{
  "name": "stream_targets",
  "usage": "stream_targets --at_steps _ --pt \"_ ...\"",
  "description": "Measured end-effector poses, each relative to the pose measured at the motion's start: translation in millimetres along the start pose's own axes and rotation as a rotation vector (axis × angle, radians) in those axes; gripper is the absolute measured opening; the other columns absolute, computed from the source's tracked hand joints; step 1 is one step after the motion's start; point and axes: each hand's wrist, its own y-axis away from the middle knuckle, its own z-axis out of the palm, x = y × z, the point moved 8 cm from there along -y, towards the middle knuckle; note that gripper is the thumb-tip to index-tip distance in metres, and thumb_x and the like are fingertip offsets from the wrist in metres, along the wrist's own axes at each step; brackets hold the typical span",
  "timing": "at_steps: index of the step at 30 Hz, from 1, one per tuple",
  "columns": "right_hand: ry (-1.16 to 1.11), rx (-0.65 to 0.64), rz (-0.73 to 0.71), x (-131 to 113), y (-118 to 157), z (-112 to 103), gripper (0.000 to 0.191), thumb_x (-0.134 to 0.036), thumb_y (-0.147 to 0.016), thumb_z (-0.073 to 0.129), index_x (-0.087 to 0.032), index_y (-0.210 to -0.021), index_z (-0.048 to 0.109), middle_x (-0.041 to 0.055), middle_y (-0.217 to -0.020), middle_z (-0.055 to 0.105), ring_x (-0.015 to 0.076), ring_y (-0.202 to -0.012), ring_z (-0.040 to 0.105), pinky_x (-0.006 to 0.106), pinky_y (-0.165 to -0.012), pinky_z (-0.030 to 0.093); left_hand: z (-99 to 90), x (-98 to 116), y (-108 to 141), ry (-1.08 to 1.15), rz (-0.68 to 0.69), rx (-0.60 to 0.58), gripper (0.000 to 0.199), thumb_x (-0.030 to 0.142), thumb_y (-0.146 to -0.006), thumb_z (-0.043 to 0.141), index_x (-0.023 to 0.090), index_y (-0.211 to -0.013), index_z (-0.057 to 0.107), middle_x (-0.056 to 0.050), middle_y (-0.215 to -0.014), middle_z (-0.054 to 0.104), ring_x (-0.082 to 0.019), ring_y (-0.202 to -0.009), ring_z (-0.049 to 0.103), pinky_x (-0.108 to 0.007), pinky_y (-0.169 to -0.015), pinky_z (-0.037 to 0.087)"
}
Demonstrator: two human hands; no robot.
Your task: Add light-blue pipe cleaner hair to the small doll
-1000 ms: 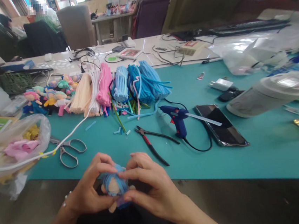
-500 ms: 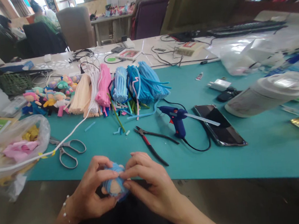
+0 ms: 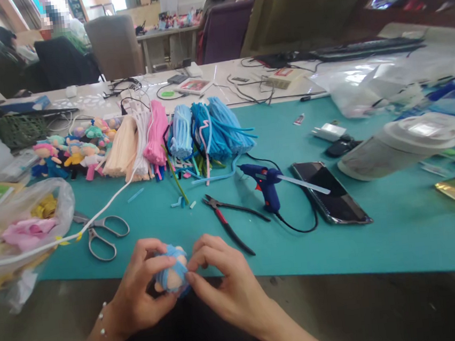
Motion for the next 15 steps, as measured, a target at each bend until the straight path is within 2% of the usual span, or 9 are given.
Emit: stream_targets --at_steps 9,12,15 --pt "-0.022 0.000 0.063 9.7 -3.7 -11.9 0.017 -0.010 -0.081 0.057 -0.021 -0.069 0.055 -0.0016 -0.069 0.058 0.0141 -0.065 0.057 0.024 -0.058 0.046 -6.5 -9.6 8.8 -0.045 -0.029 0.044 0.057 0.003 -0.075 0.063 0.028 -0.125 0.051 -0.009 -0.117 0.052 -0.025 -0.107 0.059 -0.039 -0.085 0.059" --pt "0.143 0.022 0.079 26.0 -6.5 -13.6 0.019 -0.011 -0.083 0.059 -0.021 -0.067 0.056 -0.0020 -0.067 0.059 0.0126 -0.061 0.057 0.023 -0.056 0.045 -9.1 -18.0 15.7 -0.029 -0.078 0.073 0.056 0.003 -0.075 0.065 0.028 -0.124 0.053 -0.010 -0.121 0.052 -0.026 -0.111 0.058 -0.042 -0.088 0.057" --pt "0.371 0.047 0.064 43.2 -10.2 -6.4 0.019 -0.012 -0.083 0.061 -0.020 -0.065 0.060 -0.0010 -0.066 0.062 0.0131 -0.059 0.058 0.024 -0.058 0.045 -10.2 -29.1 23.0 0.028 -0.151 0.109 0.055 0.005 -0.075 0.068 0.028 -0.124 0.054 -0.010 -0.123 0.052 -0.027 -0.114 0.057 -0.043 -0.091 0.057"
